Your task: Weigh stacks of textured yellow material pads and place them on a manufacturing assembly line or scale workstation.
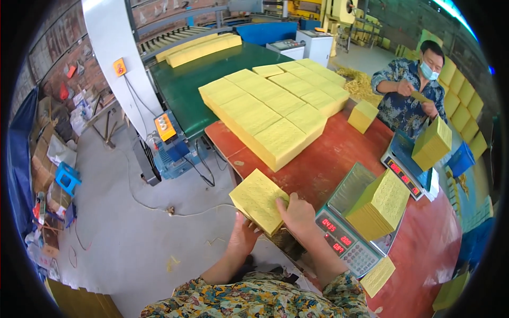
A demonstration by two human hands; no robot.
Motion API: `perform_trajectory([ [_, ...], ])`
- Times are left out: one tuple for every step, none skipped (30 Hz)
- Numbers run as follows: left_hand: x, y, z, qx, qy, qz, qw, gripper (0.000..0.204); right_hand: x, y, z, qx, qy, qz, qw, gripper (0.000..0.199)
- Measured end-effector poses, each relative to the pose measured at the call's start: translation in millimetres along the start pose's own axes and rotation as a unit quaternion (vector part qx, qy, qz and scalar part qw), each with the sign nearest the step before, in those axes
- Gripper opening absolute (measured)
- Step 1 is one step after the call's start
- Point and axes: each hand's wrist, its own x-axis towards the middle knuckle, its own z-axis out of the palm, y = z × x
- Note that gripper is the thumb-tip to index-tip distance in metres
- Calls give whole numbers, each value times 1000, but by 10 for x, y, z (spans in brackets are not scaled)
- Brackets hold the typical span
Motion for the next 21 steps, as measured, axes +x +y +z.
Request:
perform_trajectory([
  [-2, 47, 29, 22, 28, 7, 999, 82, -26, -35, 14, -1, 4, 6, 1000, 53],
  [13, 80, 38, 25, 23, 1, 999, 82, -50, -63, 31, -12, -2, 7, 1000, 53],
  [34, 124, 43, 52, 34, -4, 998, 83, -65, -99, 45, -23, -8, 7, 1000, 53],
  [59, 168, 48, 79, 45, -9, 996, 85, -89, -139, 52, -23, -5, 13, 1000, 53],
  [89, 220, 59, 81, 41, -13, 996, 85, -115, -181, 52, -21, -13, 18, 1000, 52],
  [106, 261, 65, 102, 54, -20, 993, 83, -146, -212, 51, -19, -23, 22, 999, 52],
  [130, 299, 64, 122, 69, -27, 990, 80, -161, -216, 35, -19, -23, 27, 999, 52],
  [169, 320, 57, 123, 67, -31, 990, 80, -174, -191, 11, -7, -35, 26, 999, 53],
  [200, 351, 38, 124, 50, -11, 991, 72, -195, -173, -3, 8, -46, 24, 999, 53],
  [245, 398, -9, 123, 35, 13, 992, 64, -199, -119, 8, 10, -47, 24, 999, 53],
  [269, 451, -96, 125, 37, 13, 991, 64, -228, -35, 26, 84, -40, 45, 995, 54],
  [281, 471, -192, 107, 31, 16, 994, 61, -277, 51, 48, 156, -31, 68, 985, 55],
  [291, 479, -244, 88, 22, 18, 996, 59, -331, 168, 124, 156, -27, 70, 985, 55],
  [268, 521, -297, 90, 15, 11, 996, 59, -416, 313, 273, 314, -46, 123, 940, 55],
  [213, 610, -363, 44, -4, -49, 998, 57, -516, 397, 380, 466, -60, 171, 866, 56],
  [159, 706, -419, -2, -20, -111, 994, 55, -617, 388, 450, 468, -50, 181, 864, 56],
  [97, 798, -436, 5, -27, -126, 992, 55, -715, 338, 515, 528, -63, 196, 824, 56],
  [17, 898, -408, -7, -16, -154, 988, 53, -811, 294, 565, 588, -67, 213, 777, 55],
  [-50, 987, -348, -14, -8, -190, 982, 51, -871, 301, 659, 635, -96, 221, 734, 55],
  [-110, 1085, -334, 25, -2, -179, 984, 54, -878, 165, 551, 656, -137, 217, 709, 54],
  [-138, 1168, -254, 66, -4, -177, 982, 56, -880, 65, 474, 659, -141, 209, 709, 53],
])
